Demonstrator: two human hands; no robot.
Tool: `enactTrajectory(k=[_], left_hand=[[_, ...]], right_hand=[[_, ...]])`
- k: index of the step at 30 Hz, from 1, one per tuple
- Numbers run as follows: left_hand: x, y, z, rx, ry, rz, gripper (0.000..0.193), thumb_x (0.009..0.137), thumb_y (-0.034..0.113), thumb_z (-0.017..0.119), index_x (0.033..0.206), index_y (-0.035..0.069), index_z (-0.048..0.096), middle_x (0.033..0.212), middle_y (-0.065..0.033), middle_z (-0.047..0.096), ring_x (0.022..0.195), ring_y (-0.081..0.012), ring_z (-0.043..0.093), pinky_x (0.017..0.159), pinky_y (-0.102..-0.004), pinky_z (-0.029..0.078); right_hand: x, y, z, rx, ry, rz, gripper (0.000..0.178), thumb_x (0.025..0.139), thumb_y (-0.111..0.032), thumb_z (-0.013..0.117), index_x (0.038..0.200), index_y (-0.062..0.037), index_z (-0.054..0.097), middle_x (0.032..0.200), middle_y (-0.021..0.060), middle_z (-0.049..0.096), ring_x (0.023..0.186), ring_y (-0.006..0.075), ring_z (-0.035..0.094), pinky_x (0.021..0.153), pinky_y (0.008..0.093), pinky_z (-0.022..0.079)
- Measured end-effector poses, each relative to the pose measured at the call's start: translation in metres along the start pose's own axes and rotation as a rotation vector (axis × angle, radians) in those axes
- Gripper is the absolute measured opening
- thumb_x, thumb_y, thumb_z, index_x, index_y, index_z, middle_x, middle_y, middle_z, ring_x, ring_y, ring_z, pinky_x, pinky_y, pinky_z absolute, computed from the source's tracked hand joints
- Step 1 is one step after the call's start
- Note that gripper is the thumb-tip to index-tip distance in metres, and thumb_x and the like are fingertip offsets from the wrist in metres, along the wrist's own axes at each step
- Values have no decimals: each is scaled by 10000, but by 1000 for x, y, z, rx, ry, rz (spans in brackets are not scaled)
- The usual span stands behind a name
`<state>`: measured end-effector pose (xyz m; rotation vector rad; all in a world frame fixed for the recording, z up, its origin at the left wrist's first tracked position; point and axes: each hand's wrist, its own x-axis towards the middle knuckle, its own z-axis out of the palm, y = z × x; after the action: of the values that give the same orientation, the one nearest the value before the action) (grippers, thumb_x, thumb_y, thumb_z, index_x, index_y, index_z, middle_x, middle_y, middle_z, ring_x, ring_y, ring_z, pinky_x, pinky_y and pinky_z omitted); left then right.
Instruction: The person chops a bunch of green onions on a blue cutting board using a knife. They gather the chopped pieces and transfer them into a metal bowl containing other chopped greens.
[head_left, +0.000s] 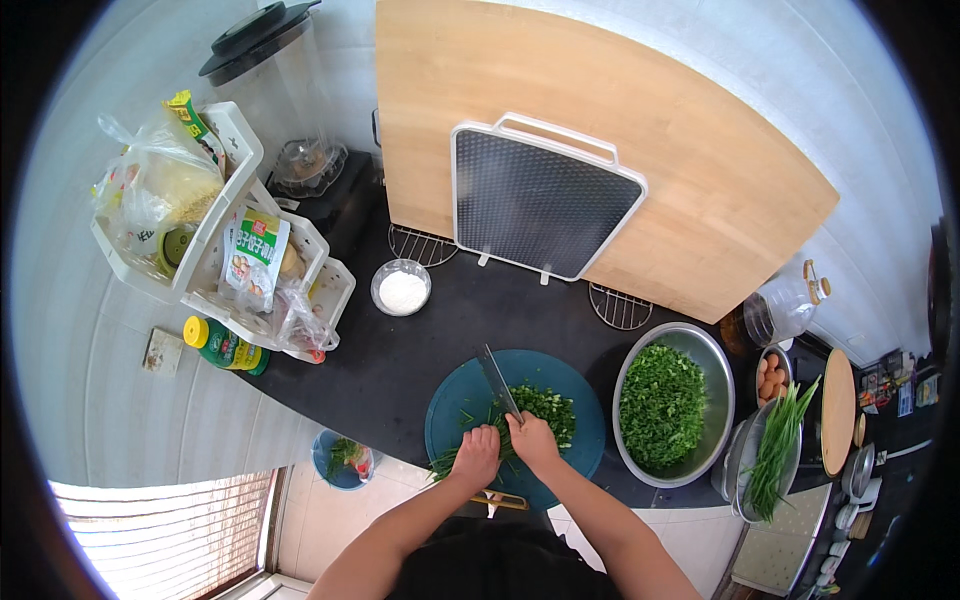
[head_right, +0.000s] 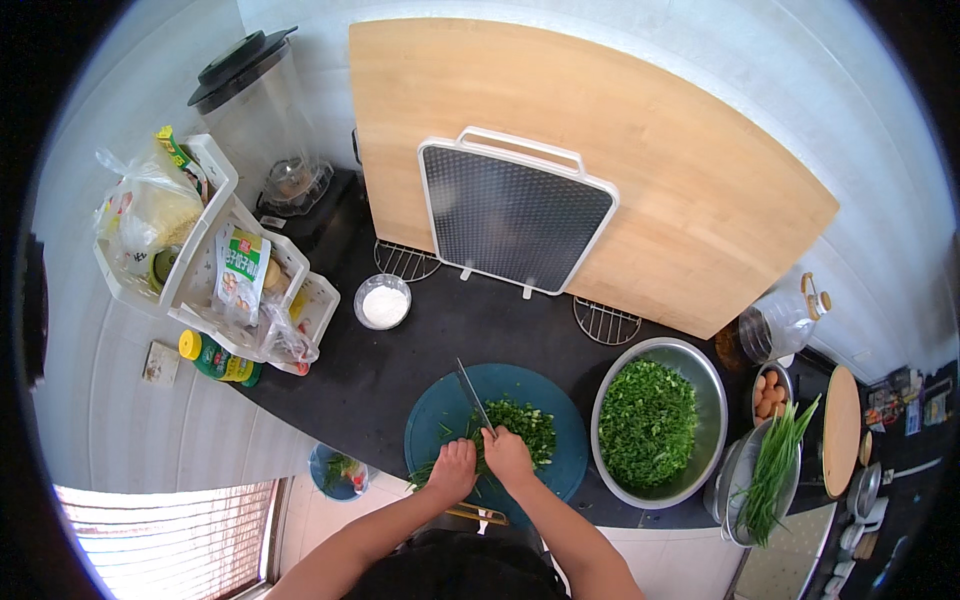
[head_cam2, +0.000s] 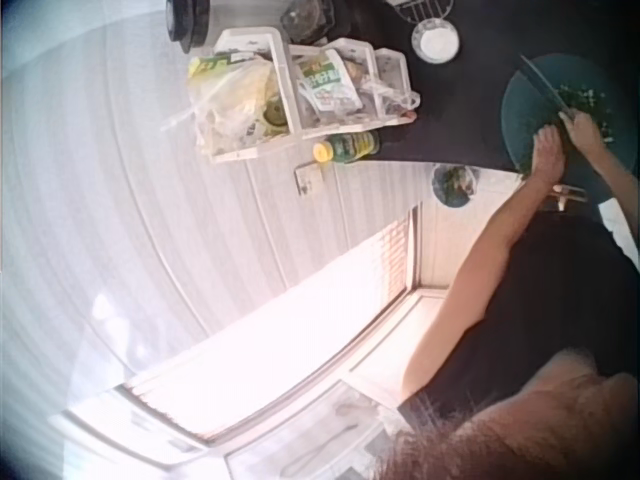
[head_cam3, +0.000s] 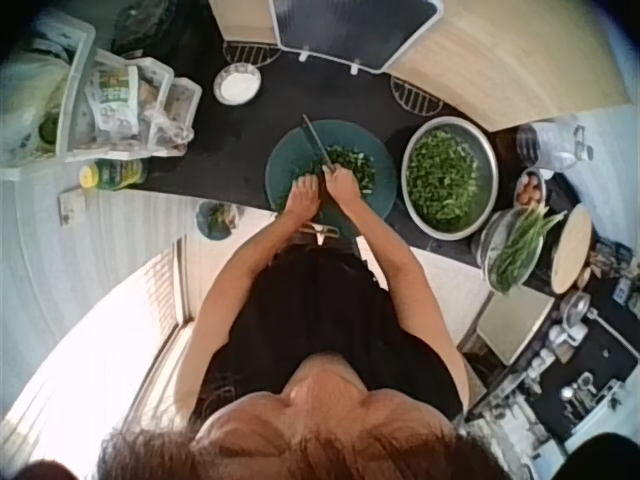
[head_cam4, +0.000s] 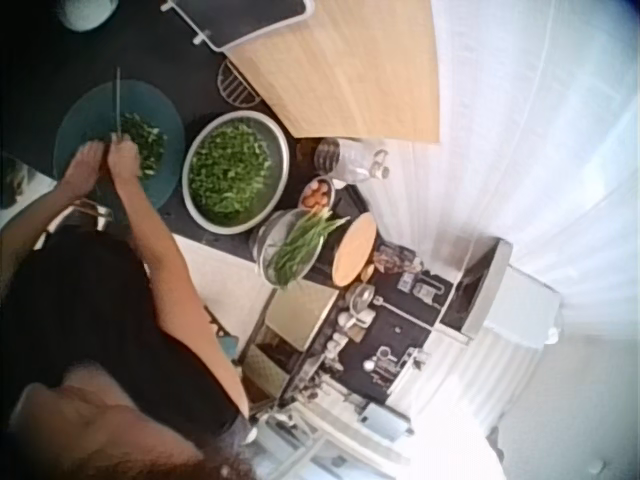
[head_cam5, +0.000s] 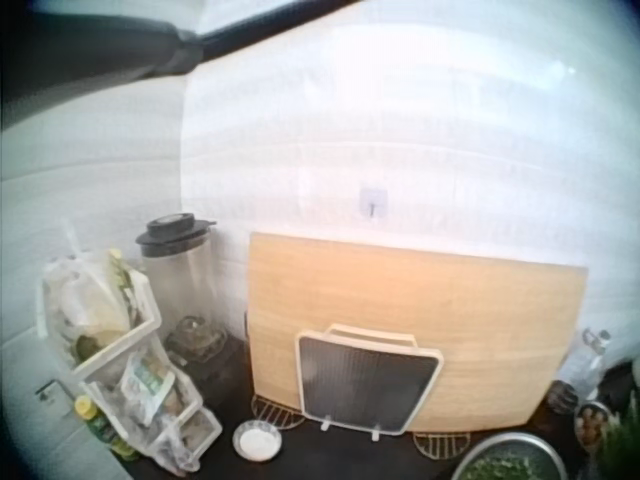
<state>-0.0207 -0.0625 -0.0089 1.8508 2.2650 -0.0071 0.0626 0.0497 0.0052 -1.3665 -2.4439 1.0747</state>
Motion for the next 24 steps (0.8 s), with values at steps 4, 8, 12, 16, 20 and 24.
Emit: enactTrajectory(k=[4, 8, 12, 16, 20, 24], left_hand=[[-2, 0, 2, -4, 32, -18, 629, 736, 329, 661, 1175, -63, 442, 1099, -166, 504, 987, -265, 488, 839, -360, 400], [0, 2, 1, -43, 26, -33, 645, 727, 316, 677, 1184, -66, 429, 1119, -172, 496, 999, -274, 482, 834, -365, 400], [0, 2, 4, -72, 25, -42, 649, 715, 306, 691, 1179, -66, 430, 1099, -169, 492, 987, -276, 481, 827, -370, 399], [-1, 2, 5, -70, 43, -34, 654, 707, 301, 695, 1177, -68, 429, 1081, -167, 490, 974, -278, 478, 820, -372, 397], [0, 4, 5, -59, 25, -34, 649, 707, 293, 689, 1175, -73, 427, 1080, -175, 486, 969, -283, 474, 817, -373, 394], [-1, 2, 9, -56, 45, -18, 654, 706, 292, 687, 1177, -77, 424, 1076, -178, 485, 969, -285, 472, 818, -373, 392]], right_hand=[[-23, -10, -44, 14, -11, 43, 333, 884, -311, 576, 773, 1, 605, 636, 226, 585, 635, 413, 589, 548, 454, 456], [-59, -5, -69, -18, -33, 93, 337, 876, -306, 586, 746, 5, 587, 632, 236, 579, 648, 422, 588, 549, 459, 453], [-87, 13, -56, -97, -68, 114, 379, 883, -337, 562, 704, -3, 556, 638, 246, 584, 654, 441, 584, 574, 498, 462], [-88, 24, -37, -151, -138, 135, 367, 899, -327, 522, 733, -3, 567, 663, 240, 605, 666, 437, 598, 609, 505, 483], [-72, 29, -20, -235, -218, 120, 324, 895, -284, 513, 772, 10, 570, 690, 246, 616, 681, 421, 616, 617, 492, 496], [-58, 17, -11, -224, -185, 93, 288, 872, -253, 539, 777, 17, 576, 677, 253, 612, 677, 418, 620, 615, 480, 504]])
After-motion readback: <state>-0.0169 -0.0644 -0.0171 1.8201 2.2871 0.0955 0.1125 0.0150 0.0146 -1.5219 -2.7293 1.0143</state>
